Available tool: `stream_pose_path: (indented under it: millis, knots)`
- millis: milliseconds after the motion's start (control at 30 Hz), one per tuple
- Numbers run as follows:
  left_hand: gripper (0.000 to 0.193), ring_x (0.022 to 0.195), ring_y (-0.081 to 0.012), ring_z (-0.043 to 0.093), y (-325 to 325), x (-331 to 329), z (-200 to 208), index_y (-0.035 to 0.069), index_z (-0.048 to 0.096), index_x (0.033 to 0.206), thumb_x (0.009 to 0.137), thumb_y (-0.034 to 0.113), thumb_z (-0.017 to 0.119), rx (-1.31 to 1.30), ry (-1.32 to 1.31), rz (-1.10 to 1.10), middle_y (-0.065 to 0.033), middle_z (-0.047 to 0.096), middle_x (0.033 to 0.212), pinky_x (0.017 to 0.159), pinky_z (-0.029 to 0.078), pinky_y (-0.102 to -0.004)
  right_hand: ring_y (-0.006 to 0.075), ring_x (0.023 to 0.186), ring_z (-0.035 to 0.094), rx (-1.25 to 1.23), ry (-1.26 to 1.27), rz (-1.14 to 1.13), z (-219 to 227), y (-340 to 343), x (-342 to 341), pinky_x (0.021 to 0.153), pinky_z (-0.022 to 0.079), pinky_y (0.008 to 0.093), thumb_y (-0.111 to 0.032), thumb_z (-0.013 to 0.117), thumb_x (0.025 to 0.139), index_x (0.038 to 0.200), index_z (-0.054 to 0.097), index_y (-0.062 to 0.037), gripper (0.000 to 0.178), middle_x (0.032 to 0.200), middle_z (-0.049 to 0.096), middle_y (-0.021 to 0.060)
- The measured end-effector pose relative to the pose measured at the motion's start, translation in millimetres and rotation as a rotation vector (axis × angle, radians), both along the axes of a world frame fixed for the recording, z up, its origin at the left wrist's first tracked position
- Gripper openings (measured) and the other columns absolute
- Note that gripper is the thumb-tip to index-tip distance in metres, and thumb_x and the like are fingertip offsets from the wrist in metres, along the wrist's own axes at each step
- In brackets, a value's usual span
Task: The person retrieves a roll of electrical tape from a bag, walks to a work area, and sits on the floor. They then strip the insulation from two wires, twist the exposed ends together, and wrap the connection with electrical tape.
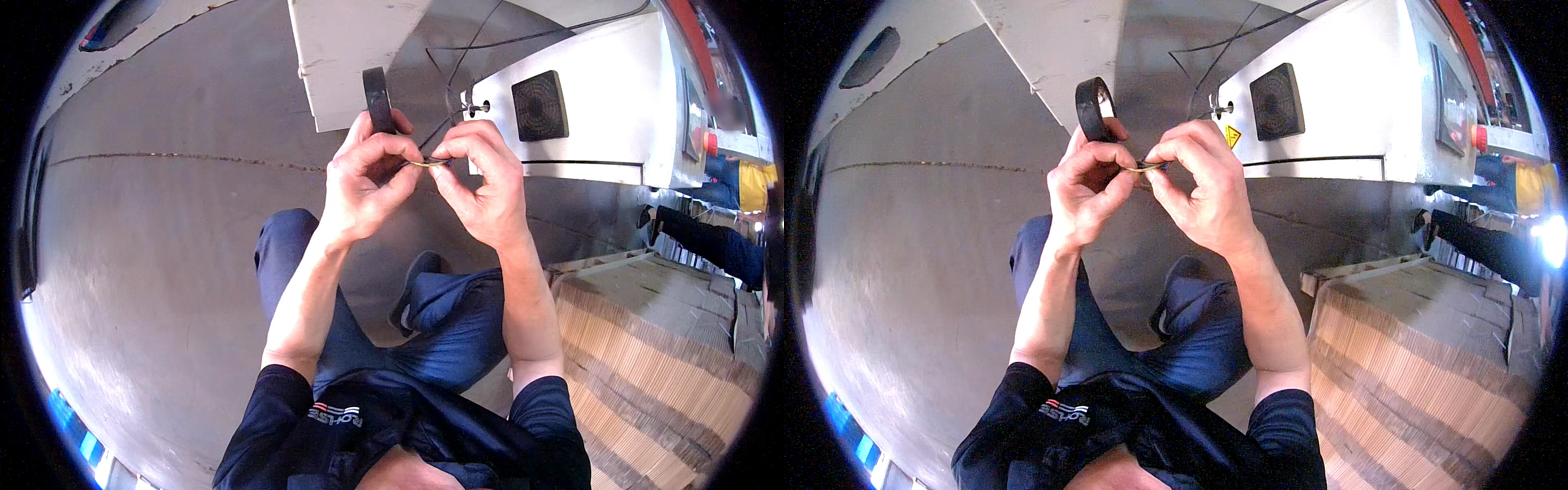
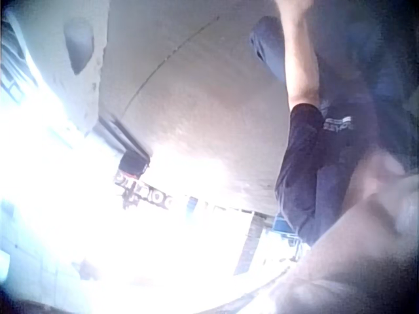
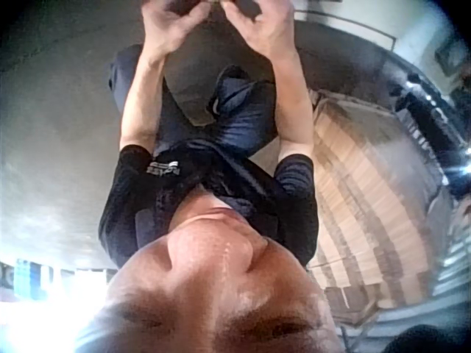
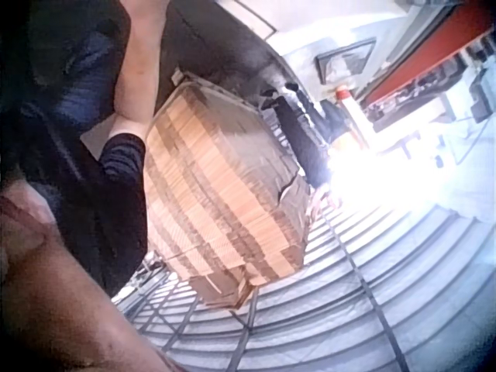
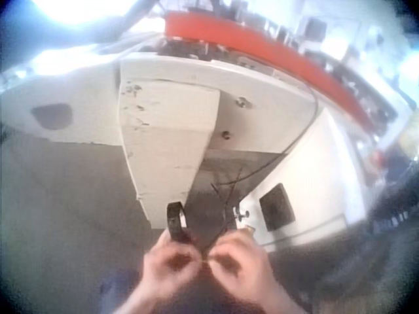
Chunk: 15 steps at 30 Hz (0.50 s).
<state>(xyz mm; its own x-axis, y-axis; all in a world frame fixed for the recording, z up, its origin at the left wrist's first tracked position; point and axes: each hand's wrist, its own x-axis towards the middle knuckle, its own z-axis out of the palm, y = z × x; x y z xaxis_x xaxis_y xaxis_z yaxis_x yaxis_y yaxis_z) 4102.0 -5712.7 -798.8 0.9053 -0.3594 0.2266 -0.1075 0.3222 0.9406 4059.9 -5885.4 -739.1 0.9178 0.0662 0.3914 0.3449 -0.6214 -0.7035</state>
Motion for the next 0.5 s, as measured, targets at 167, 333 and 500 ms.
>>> stream_pose_path:
  millis: [167,333,500]
  knots:
    - [0.016,0.098,-0.0142,0.062,-0.4,-2.5,1.7,0.001,0.069,0.095,0.081,-0.005,0.071,0.061,-0.103,0.072,-0.0096,0.055,0.117,0.078,0.054,-0.0254,0.0258,0.088,0.063,0.043,0.030,0.012,-0.3,-1.8,-0.7,0.076,0.051,0.0349,-0.001,0.076,0.076,0.089,0.066,-0.0030,0.016,0.092,0.063,0.0096]
    - [0.017,0.093,-0.0157,0.063,-0.6,-4.3,2.6,0.002,0.070,0.094,0.079,-0.005,0.073,0.125,-0.169,0.121,-0.0114,0.057,0.114,0.075,0.054,-0.0264,0.0245,0.088,0.065,0.070,0.069,0.028,0.6,-3.7,-1.1,0.076,0.051,0.0345,-0.004,0.077,0.078,0.090,0.068,-0.0026,0.015,0.093,0.064,0.0097]
    - [0.019,0.089,-0.0173,0.063,-0.4,-3.5,5.4,0.003,0.070,0.093,0.077,-0.006,0.074,0.185,-0.295,0.185,-0.0126,0.058,0.111,0.072,0.054,-0.0281,0.0223,0.088,0.065,0.110,0.089,0.048,2.7,-4.0,-0.7,0.076,0.051,0.0346,-0.008,0.078,0.082,0.090,0.068,-0.0016,0.014,0.092,0.065,0.0094]
